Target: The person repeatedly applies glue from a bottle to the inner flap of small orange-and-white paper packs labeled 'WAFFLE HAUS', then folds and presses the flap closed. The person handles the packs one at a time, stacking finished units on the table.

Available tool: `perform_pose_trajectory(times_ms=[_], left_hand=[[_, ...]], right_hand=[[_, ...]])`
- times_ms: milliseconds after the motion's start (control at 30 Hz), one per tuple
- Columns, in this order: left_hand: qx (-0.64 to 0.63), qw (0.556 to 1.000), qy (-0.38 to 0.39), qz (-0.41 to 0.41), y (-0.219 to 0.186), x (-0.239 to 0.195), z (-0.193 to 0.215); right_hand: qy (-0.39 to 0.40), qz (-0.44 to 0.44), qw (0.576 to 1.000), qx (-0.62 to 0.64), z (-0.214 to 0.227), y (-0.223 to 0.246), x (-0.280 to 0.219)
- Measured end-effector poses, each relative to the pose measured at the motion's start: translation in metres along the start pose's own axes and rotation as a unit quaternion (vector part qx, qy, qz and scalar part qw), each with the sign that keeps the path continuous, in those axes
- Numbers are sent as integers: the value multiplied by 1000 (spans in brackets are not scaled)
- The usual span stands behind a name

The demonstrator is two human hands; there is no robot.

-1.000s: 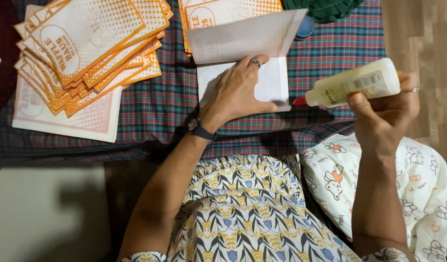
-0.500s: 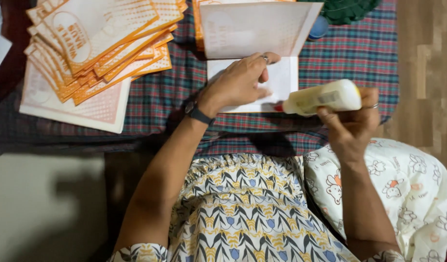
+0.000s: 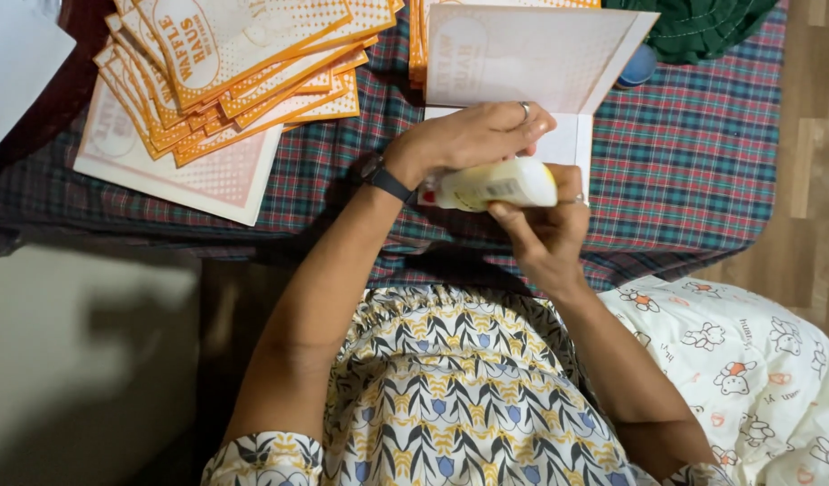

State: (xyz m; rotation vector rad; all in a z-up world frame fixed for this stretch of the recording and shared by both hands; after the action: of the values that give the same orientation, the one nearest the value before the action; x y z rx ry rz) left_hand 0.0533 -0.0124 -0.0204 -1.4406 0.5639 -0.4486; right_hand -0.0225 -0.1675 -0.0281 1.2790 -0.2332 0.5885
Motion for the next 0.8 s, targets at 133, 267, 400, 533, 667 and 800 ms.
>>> perform_pose_trajectory(times_ms=[133,267,400,533,667,800], left_hand=[[-12,1000,-3,-20,8,5,1],[-32,996,-78,-28,-9,-13,-8],[129,979,-113,-107,-9,-25,-44],[121,956,-111,-241,-39,-74,-87],[151,915,-152,-342,-54,-114,-96],[197,887,-220,-356,-77,-134,-79]], right_hand=[[8,-54,997,57,11,-19,4],[-109,-259,953,114,75,-42,10],[-56,-242,968,46,147,-16,42],[-71,-305,949,-44,200,-56,41],[46,-307,935,-173,199,-60,47],[78,-206,927,-303,194,-43,44]])
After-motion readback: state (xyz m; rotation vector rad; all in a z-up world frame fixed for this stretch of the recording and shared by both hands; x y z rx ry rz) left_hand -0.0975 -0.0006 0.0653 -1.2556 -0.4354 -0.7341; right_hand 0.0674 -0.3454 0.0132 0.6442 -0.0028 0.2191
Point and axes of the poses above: each hand's wrist, its own x-axis towards the middle knuckle, its own z-axis out of the back of the hand, y = z × x, the point moved 5 cm from there along x, towards the middle knuckle, and after that the axes turned 10 degrees about -x, right-handed, at the moved point
